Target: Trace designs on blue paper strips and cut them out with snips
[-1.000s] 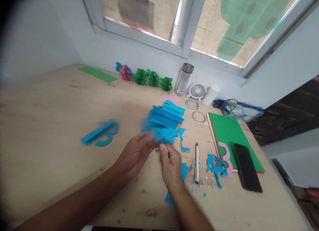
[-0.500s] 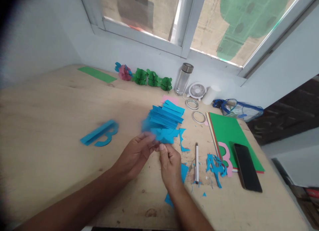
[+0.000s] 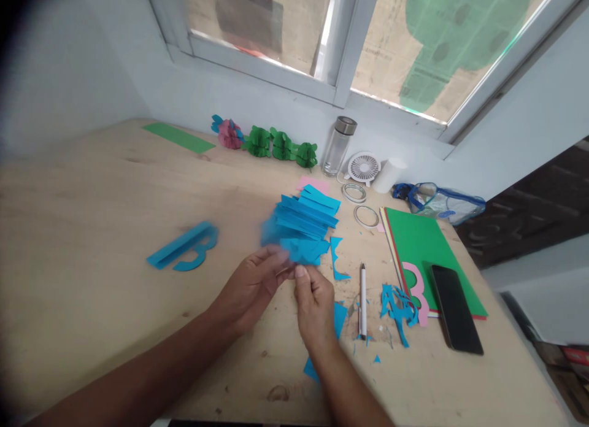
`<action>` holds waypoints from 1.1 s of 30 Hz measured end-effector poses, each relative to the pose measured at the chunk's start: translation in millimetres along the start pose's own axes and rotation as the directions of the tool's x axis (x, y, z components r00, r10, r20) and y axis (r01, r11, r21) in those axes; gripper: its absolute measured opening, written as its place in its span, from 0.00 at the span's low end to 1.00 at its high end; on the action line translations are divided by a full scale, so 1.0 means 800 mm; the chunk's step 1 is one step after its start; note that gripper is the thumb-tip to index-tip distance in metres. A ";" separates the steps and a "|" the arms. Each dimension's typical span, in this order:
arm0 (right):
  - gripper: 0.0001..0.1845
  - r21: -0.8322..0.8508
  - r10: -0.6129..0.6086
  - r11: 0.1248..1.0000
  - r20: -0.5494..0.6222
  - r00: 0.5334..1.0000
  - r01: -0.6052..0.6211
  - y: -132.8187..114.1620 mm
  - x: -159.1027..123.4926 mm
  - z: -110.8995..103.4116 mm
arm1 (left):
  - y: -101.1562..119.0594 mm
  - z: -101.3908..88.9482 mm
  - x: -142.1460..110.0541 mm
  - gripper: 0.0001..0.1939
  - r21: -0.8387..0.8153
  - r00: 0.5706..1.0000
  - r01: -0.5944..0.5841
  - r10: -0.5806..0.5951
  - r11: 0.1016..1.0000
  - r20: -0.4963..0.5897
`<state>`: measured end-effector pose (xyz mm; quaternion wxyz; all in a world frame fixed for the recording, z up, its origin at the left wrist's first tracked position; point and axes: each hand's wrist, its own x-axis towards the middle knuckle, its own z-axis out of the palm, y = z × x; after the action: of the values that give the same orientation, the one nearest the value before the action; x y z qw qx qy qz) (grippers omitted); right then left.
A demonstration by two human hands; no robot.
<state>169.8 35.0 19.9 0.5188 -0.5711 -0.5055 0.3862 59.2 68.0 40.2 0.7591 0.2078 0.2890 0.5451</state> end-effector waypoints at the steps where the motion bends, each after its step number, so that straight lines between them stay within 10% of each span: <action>1: 0.27 -0.002 0.000 1.000 0.004 1.000 0.000 0.000 0.000 0.000 | 0.000 0.000 0.000 0.13 0.004 1.000 -0.002 0.002 1.000 0.003; 33: 0.28 0.060 0.051 0.997 0.012 0.999 -0.051 0.002 -0.001 0.001 | 0.004 -0.008 0.007 0.14 -0.011 1.000 -0.009 0.009 1.000 0.016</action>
<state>168.9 34.3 18.1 0.5232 -0.5659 -0.4815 0.4173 54.2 74.2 36.0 0.7601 0.2094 0.2792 0.5482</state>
